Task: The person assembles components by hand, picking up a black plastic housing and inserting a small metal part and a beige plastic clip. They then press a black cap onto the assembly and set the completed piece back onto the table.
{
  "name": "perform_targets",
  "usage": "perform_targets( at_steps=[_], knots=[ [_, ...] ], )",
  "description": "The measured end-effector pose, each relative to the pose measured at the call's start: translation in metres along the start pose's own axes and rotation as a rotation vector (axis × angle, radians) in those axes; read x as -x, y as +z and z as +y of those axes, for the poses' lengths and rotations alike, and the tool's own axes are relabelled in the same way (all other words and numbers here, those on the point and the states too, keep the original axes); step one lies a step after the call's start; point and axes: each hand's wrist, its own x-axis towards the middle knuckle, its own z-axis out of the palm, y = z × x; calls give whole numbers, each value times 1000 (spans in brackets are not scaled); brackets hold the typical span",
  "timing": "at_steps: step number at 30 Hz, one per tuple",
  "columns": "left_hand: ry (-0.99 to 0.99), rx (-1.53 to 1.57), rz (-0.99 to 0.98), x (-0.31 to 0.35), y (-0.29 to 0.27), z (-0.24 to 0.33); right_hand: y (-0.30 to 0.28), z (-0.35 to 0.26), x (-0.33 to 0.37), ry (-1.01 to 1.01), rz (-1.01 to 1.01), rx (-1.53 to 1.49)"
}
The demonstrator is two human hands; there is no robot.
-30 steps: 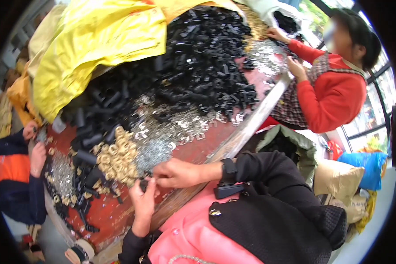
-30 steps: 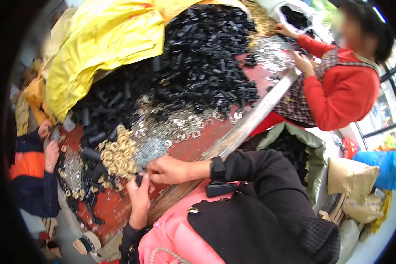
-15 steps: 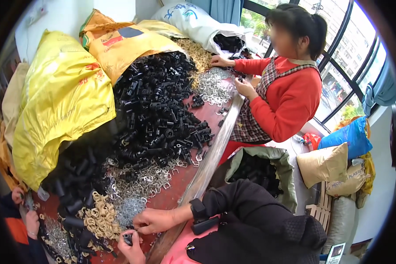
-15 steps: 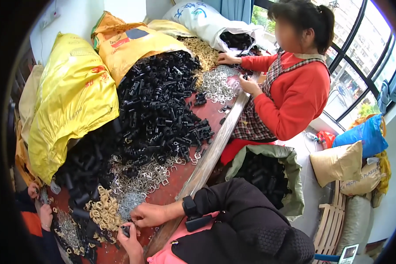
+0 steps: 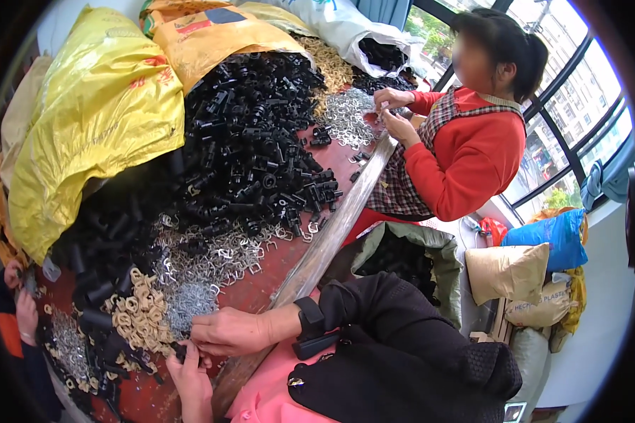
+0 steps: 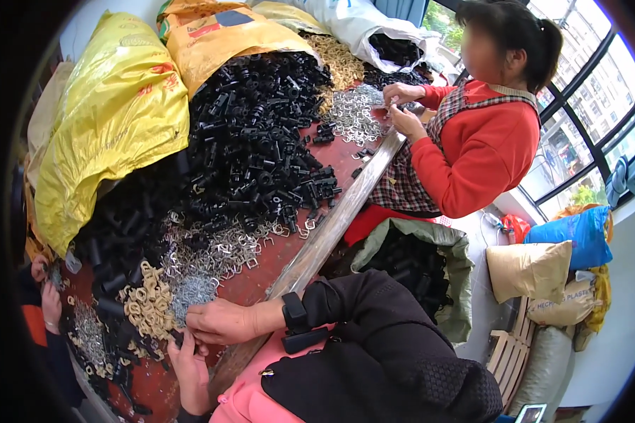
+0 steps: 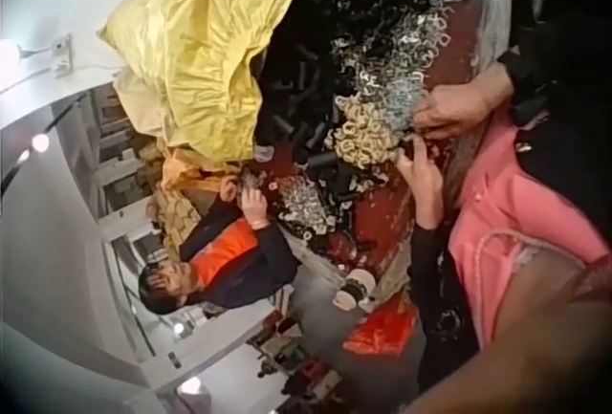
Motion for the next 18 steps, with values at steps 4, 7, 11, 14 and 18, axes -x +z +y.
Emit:
perform_targets(
  at_steps=[4,7,11,14,18],
  knots=[
    [-45,48,-38,4,4,2,-4,-3,1,-12,-103,81],
    [-80,84,-48,10,8,5,-4,-4,3,12,-99,-30],
    [-133,120,-65,11,15,9,-6,-5,5,-10,-89,-46],
    [-200,187,-59,11,6,2,-6,-3,4,7,-93,-53],
    [-319,433,-192,13,8,9,-12,-6,7,162,-103,-242]
  ],
)
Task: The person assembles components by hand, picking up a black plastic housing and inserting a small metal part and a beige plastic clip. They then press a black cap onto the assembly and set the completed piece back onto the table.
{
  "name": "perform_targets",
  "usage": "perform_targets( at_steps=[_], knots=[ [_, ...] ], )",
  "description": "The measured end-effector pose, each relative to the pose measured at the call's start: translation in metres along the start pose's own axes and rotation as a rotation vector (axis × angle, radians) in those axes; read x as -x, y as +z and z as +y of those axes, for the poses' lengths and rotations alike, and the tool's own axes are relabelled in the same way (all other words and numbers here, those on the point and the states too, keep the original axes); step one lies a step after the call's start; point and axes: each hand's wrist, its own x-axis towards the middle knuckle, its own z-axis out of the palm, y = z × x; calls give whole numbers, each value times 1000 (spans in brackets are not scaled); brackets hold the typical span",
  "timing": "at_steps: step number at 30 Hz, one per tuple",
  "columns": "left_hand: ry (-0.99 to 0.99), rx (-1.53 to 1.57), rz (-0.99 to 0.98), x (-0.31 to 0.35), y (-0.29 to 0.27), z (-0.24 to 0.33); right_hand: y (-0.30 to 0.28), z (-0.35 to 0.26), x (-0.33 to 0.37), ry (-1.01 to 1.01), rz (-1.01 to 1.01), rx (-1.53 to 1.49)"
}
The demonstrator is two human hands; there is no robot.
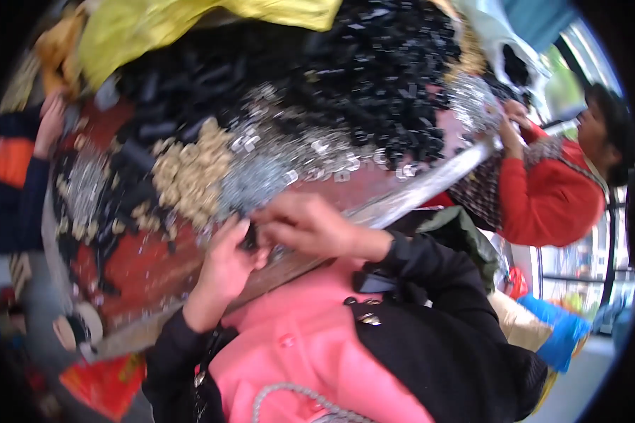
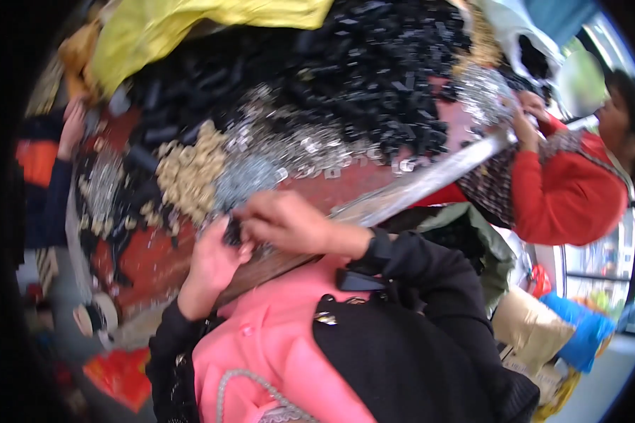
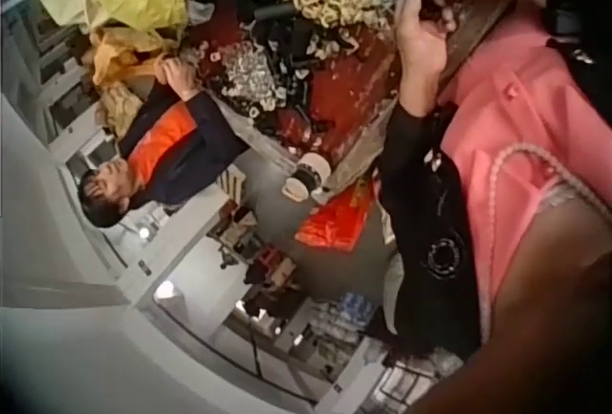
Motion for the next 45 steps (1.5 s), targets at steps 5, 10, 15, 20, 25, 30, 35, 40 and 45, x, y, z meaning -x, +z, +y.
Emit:
perform_targets(
  at_steps=[5,10,15,20,25,30,35,40,45],
  knots=[
    [47,18,-50,-1,-4,1,-8,-3,3,50,-39,100],
    [51,-111,-31,0,-18,-7,-7,-8,-2,-99,-43,362],
    [16,-105,-31,-1,-18,-8,-6,-11,-2,-222,-45,563],
    [40,-173,-77,2,-13,-10,-2,-10,-4,-304,-89,618],
    [14,-278,-84,9,-4,-13,2,-9,-2,-265,-97,561],
    [-32,-354,-162,7,-7,-11,1,-10,1,-208,-122,530],
    [-30,-237,-150,5,-15,-7,-6,-9,-2,-297,-65,427],
    [52,-160,-62,13,-35,15,-43,10,-3,-182,190,910],
    [125,-107,39,32,-65,19,-84,51,12,79,93,1160]
  ],
)
